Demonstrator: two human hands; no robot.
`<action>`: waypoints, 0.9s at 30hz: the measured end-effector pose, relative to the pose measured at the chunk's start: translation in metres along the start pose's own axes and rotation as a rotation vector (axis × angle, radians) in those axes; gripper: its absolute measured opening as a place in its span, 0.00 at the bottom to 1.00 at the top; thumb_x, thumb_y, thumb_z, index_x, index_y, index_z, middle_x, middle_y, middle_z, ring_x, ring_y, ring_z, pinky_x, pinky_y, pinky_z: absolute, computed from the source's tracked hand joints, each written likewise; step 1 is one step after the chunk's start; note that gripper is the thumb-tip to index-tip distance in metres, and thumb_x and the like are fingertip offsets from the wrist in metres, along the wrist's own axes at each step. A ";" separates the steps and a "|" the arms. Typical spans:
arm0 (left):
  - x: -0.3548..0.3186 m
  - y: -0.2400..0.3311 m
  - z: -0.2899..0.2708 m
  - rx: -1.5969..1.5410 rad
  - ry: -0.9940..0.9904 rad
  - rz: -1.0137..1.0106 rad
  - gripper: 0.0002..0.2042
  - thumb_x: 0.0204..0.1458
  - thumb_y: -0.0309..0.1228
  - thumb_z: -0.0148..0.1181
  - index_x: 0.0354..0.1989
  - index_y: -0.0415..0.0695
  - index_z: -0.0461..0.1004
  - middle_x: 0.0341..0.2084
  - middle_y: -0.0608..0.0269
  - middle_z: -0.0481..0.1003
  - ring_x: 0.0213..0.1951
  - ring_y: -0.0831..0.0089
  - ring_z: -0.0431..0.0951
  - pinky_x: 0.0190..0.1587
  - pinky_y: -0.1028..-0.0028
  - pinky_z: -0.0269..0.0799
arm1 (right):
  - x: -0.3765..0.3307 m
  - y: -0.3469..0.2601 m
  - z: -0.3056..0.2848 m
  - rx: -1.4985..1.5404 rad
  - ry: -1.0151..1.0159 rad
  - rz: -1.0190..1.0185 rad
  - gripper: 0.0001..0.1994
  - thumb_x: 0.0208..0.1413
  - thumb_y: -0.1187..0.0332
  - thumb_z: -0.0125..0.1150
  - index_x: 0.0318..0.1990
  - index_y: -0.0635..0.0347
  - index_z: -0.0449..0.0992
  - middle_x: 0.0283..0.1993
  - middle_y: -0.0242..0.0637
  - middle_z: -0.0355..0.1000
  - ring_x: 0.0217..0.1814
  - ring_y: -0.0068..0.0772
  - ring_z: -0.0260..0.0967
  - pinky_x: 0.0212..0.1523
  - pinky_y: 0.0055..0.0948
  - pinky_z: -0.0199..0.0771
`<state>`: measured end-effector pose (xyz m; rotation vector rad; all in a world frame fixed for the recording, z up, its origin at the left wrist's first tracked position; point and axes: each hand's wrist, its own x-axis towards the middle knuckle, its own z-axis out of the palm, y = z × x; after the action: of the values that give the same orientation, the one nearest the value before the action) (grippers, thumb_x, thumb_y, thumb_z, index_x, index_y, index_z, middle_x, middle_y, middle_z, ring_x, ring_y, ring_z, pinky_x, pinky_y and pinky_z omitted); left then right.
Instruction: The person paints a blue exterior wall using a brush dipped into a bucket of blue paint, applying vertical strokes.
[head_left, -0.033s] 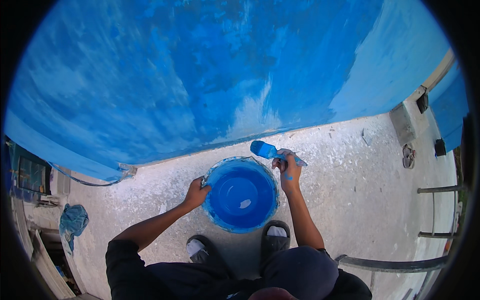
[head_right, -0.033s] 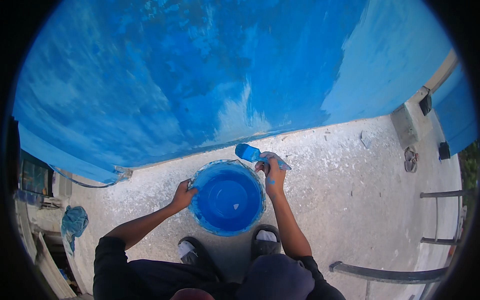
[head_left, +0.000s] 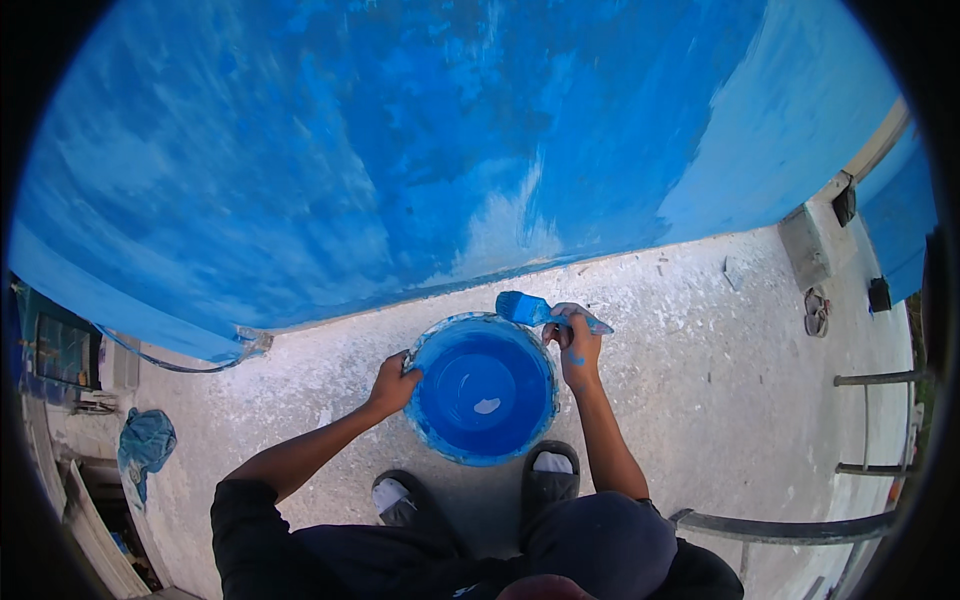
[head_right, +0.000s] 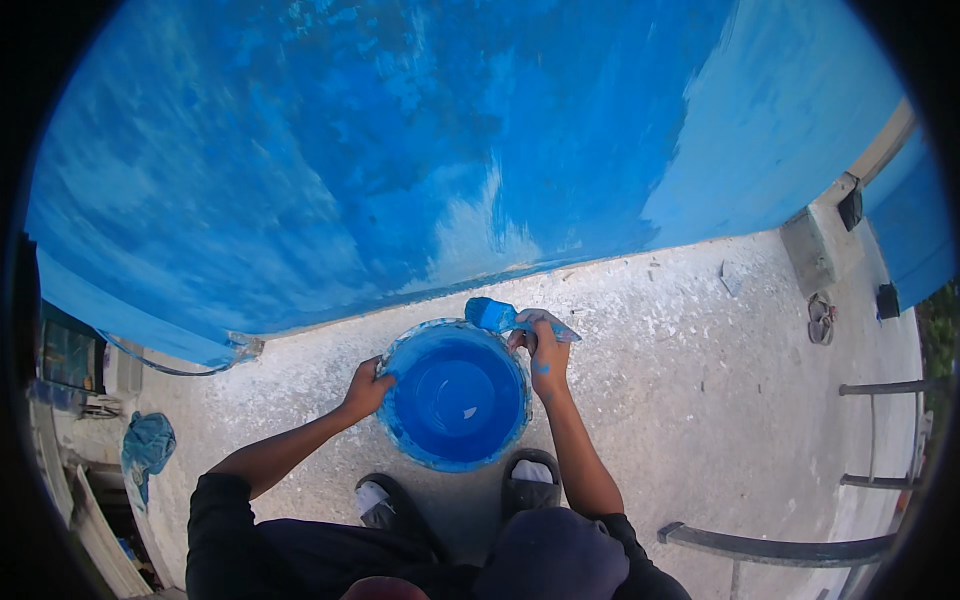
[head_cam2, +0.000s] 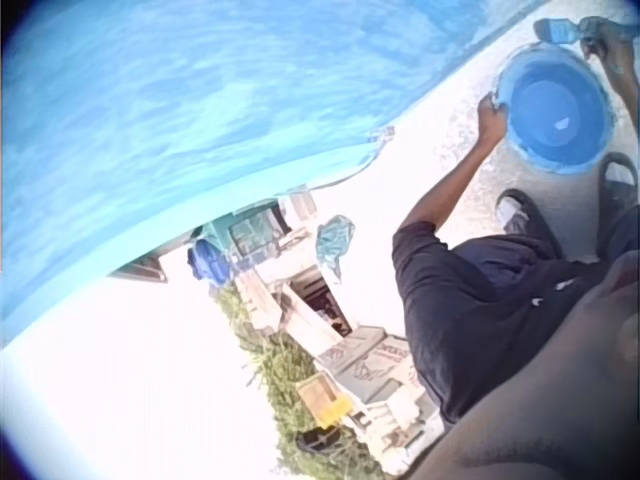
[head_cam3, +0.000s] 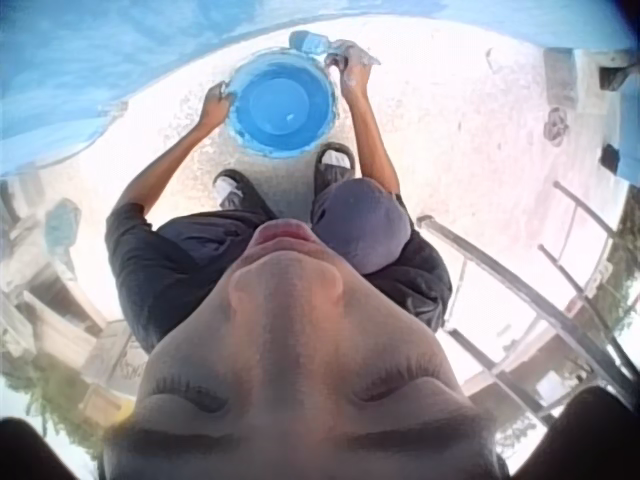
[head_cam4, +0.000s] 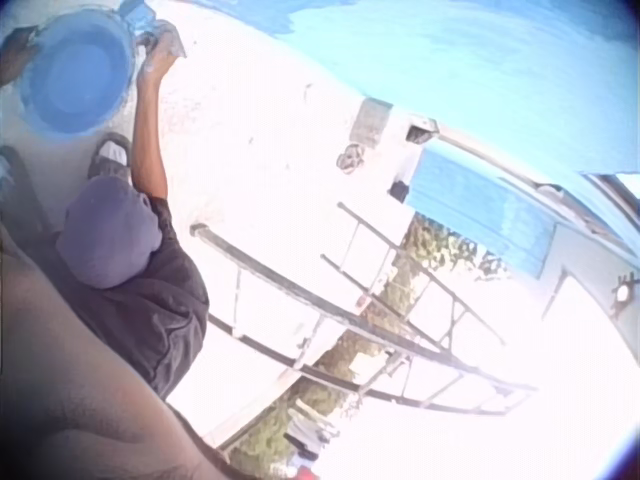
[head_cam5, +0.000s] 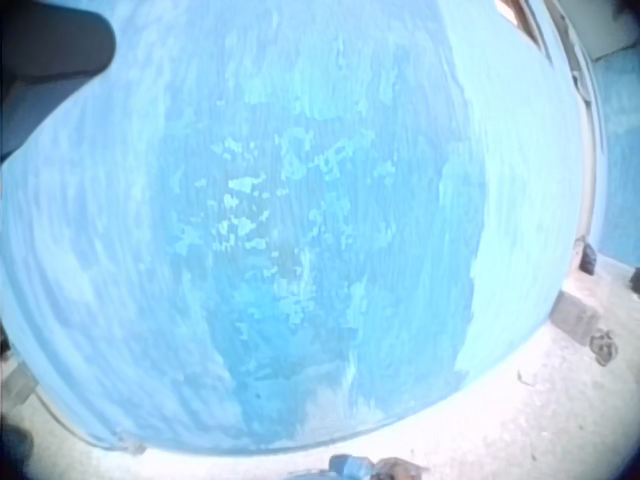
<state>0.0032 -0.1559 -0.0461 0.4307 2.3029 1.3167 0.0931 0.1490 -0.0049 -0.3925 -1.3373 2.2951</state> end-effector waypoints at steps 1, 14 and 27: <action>0.002 0.004 0.000 0.020 -0.021 -0.017 0.13 0.48 0.28 0.54 0.40 0.35 0.74 0.29 0.51 0.78 0.31 0.63 0.78 0.36 0.65 0.71 | -0.007 -0.002 -0.002 -0.049 -0.066 0.042 0.13 0.60 0.68 0.46 0.35 0.68 0.74 0.16 0.34 0.62 0.21 0.29 0.67 0.24 0.27 0.70; 0.002 0.060 0.022 0.122 0.004 0.112 0.13 0.48 0.29 0.55 0.39 0.32 0.71 0.24 0.43 0.74 0.24 0.58 0.76 0.30 0.61 0.69 | -0.045 0.052 -0.013 -1.241 -0.387 0.152 0.10 0.55 0.64 0.56 0.36 0.62 0.77 0.34 0.55 0.74 0.37 0.60 0.72 0.42 0.46 0.72; 0.002 0.070 0.022 0.140 -0.041 0.101 0.10 0.48 0.28 0.55 0.34 0.34 0.69 0.20 0.47 0.71 0.21 0.61 0.73 0.26 0.60 0.64 | -0.053 0.051 -0.010 -1.177 -0.380 0.115 0.09 0.55 0.67 0.55 0.37 0.62 0.79 0.33 0.50 0.76 0.37 0.53 0.74 0.43 0.40 0.73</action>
<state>0.0163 -0.1048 0.0043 0.6209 2.3752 1.1851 0.1308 0.1078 -0.0537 -0.3784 -2.8314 1.4280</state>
